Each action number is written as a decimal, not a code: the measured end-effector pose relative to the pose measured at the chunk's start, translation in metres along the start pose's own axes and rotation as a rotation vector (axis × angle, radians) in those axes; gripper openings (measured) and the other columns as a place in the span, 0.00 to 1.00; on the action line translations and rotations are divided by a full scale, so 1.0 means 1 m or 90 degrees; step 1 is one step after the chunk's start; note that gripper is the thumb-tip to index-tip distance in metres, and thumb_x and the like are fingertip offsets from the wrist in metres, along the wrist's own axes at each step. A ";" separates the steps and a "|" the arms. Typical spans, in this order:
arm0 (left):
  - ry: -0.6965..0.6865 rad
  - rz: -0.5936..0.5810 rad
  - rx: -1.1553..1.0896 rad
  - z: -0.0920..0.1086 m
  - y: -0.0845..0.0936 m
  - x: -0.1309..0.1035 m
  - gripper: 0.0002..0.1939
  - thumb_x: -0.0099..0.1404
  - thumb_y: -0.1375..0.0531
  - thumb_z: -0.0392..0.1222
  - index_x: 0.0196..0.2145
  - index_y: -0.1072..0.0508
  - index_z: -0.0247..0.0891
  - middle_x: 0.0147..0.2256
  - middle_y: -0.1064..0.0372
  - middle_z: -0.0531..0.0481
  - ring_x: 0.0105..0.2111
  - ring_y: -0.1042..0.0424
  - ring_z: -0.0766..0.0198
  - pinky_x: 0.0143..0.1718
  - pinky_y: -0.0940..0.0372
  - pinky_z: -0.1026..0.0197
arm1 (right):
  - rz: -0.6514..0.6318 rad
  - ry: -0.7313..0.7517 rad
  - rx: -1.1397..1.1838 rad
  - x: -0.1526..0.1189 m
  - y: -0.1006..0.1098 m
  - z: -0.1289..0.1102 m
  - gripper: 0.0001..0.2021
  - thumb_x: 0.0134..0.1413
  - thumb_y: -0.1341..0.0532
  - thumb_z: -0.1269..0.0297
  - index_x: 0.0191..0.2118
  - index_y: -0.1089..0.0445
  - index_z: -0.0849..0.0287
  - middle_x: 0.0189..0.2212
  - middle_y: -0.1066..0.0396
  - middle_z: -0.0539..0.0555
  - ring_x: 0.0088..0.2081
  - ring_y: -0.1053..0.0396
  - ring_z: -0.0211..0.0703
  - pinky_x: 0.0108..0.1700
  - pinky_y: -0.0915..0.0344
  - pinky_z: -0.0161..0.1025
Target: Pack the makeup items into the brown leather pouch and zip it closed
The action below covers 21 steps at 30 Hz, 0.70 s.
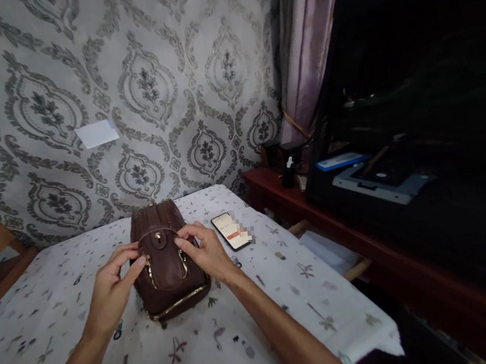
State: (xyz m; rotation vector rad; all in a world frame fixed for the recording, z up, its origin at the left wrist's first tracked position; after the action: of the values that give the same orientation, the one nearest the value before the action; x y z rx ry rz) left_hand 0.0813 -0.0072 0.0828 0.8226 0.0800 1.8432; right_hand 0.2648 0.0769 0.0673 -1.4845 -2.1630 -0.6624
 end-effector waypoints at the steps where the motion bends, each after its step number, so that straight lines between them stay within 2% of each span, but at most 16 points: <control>1: -0.014 0.005 0.013 0.002 0.000 -0.001 0.12 0.65 0.41 0.50 0.31 0.25 0.40 0.46 0.30 0.46 0.51 0.32 0.56 0.54 0.41 0.56 | 0.001 0.000 -0.002 -0.001 0.000 0.000 0.08 0.57 0.40 0.60 0.31 0.30 0.58 0.28 0.33 0.51 0.35 0.35 0.41 0.40 0.39 0.38; 7: -0.055 0.027 0.073 0.010 -0.001 0.000 0.08 0.66 0.43 0.46 0.37 0.27 0.41 0.42 0.29 0.48 0.46 0.31 0.57 0.49 0.39 0.57 | 0.015 -0.017 0.009 -0.004 0.002 0.004 0.07 0.56 0.39 0.59 0.33 0.29 0.57 0.31 0.31 0.52 0.36 0.33 0.42 0.42 0.37 0.39; 11: -0.041 0.039 0.100 0.011 0.001 0.003 0.06 0.64 0.42 0.43 0.36 0.28 0.40 0.38 0.30 0.49 0.43 0.31 0.58 0.46 0.39 0.57 | 0.019 -0.007 0.017 -0.005 0.002 0.006 0.06 0.54 0.37 0.60 0.35 0.27 0.56 0.32 0.29 0.52 0.37 0.33 0.43 0.44 0.37 0.41; 14: -0.034 0.030 0.129 0.014 0.002 0.004 0.06 0.64 0.43 0.42 0.37 0.28 0.40 0.38 0.29 0.49 0.42 0.31 0.58 0.44 0.39 0.58 | 0.024 0.002 0.011 -0.006 0.002 0.008 0.05 0.53 0.36 0.62 0.36 0.26 0.56 0.32 0.28 0.52 0.38 0.33 0.44 0.46 0.37 0.43; 18: -0.032 0.010 0.169 0.024 0.003 0.007 0.09 0.64 0.44 0.41 0.41 0.27 0.41 0.36 0.29 0.50 0.37 0.31 0.60 0.34 0.39 0.61 | 0.034 0.006 -0.003 -0.009 0.000 0.009 0.07 0.51 0.35 0.64 0.37 0.26 0.55 0.33 0.28 0.52 0.38 0.34 0.45 0.46 0.37 0.43; 21: -0.053 -0.023 0.200 0.034 0.002 0.008 0.08 0.64 0.44 0.41 0.38 0.26 0.40 0.33 0.29 0.50 0.36 0.32 0.60 0.34 0.40 0.61 | 0.042 0.013 -0.028 -0.011 -0.002 0.008 0.08 0.49 0.35 0.66 0.38 0.26 0.55 0.34 0.28 0.52 0.39 0.34 0.46 0.45 0.36 0.43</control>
State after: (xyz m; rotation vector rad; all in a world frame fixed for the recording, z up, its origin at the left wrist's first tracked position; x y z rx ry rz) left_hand 0.0974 -0.0122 0.1129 1.1070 0.3369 1.7837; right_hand 0.2659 0.0728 0.0545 -1.5582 -2.0864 -0.7030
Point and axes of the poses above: each hand's wrist, its own x-axis towards the middle knuckle, its own y-axis out of the back of the hand, z = x × y, the point moved 5 cm from there along x, towards the middle knuckle
